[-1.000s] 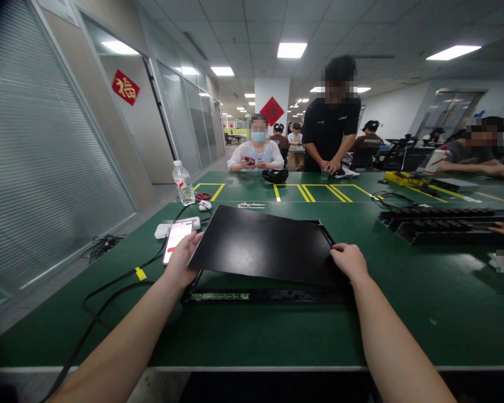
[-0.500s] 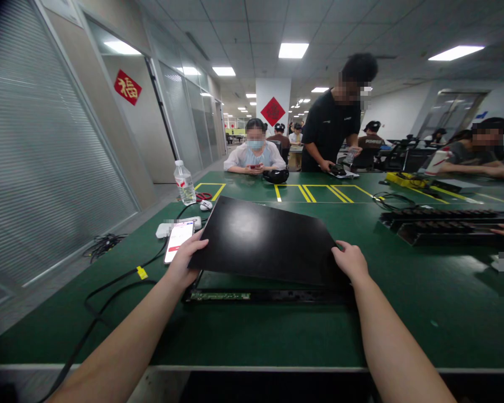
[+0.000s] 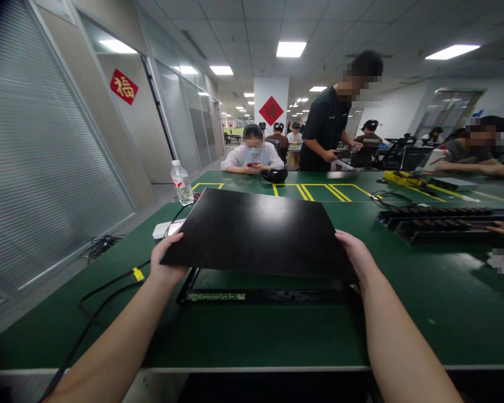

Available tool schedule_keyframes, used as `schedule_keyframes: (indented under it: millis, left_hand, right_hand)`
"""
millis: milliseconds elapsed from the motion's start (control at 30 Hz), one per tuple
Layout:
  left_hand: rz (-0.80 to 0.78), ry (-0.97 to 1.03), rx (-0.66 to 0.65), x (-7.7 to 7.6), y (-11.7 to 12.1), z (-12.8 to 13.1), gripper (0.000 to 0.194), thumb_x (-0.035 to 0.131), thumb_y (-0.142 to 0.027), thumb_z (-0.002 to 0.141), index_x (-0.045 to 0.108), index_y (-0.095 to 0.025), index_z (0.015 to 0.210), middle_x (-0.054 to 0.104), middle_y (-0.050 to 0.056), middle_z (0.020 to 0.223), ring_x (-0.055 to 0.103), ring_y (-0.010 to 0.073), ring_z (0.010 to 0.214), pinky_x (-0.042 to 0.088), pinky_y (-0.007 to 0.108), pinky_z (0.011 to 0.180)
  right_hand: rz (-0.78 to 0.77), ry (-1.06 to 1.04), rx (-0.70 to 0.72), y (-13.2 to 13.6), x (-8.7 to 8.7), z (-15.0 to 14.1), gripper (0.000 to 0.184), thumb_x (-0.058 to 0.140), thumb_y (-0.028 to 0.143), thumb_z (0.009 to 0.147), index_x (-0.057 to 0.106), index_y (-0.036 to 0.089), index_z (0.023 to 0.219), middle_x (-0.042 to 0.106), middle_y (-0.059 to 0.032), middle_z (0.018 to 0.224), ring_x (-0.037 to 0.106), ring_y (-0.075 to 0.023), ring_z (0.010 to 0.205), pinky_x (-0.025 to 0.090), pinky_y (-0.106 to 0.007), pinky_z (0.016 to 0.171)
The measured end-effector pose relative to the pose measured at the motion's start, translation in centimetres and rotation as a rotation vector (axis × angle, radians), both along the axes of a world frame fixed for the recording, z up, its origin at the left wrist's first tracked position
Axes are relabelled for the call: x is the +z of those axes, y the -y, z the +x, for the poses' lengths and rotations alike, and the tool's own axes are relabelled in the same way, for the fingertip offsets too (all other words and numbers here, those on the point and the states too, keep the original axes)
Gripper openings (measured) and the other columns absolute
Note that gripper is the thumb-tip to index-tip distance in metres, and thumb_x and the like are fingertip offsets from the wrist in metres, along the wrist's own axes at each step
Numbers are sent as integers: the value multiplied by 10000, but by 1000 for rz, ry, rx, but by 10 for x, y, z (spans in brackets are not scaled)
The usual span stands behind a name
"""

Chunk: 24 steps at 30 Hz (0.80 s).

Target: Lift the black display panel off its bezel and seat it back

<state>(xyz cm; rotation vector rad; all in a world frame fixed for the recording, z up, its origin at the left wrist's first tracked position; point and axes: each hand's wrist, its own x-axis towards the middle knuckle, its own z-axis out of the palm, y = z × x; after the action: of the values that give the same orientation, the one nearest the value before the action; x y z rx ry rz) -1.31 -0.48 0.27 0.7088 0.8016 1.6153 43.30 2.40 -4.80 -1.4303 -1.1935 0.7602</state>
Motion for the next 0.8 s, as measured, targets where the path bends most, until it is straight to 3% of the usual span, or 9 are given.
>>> schedule_keyframes:
  millis: [33,167,367,500,633,733,800]
  left_hand:
    - [-9,21,26,1,-1,-1,383,735,-232,643,797,-181,1017,831,61,986,756,351,1100,629,412,930]
    - [16,24,29,1,-3,-2,303,734,-237,643,780,-186,937,817,47,907,762,340,1044,632,402,890]
    - [-22,-110,54,-9,-11,2,294,819,-332,676,784,-177,923,807,48,890,757,280,969,591,312,811]
    - [-110,-454,-6,-19,-17,-3,304,777,-479,790,810,-190,878,816,97,935,730,341,1087,567,352,895]
    - [-97,-868,82,-27,-20,-8,258,692,-470,879,815,-244,865,815,106,1029,685,371,1200,521,404,1032]
    - [-8,-1067,83,-34,-19,-7,184,768,-396,813,800,-250,919,796,126,1144,661,380,1248,463,449,1142]
    - [72,-1132,27,-39,-17,-6,262,845,-344,722,801,-245,961,769,146,1221,634,392,1287,413,466,1201]
  right_hand:
    - [-21,-92,72,4,7,-4,512,532,540,890,773,204,1192,798,-127,1084,759,-323,1025,609,-436,862]
    - [-37,-222,112,16,21,-12,692,306,637,977,720,200,1319,788,-151,1112,740,-340,1090,587,-492,922]
    - [36,-374,28,14,14,-1,479,493,522,871,769,205,1100,785,-148,1017,740,-360,1034,568,-519,961]
    - [94,-344,-62,13,14,5,398,474,489,808,738,226,948,762,-162,964,723,-361,1046,576,-492,942]
    - [192,-425,-160,15,17,5,219,512,414,714,643,254,786,722,-169,866,705,-374,1054,581,-495,912]
    - [272,-538,-252,15,18,8,101,535,359,666,512,270,707,682,-108,817,700,-321,1011,582,-441,909]
    - [315,-672,-311,14,18,10,127,563,311,635,479,261,716,651,-60,799,686,-264,942,582,-376,876]
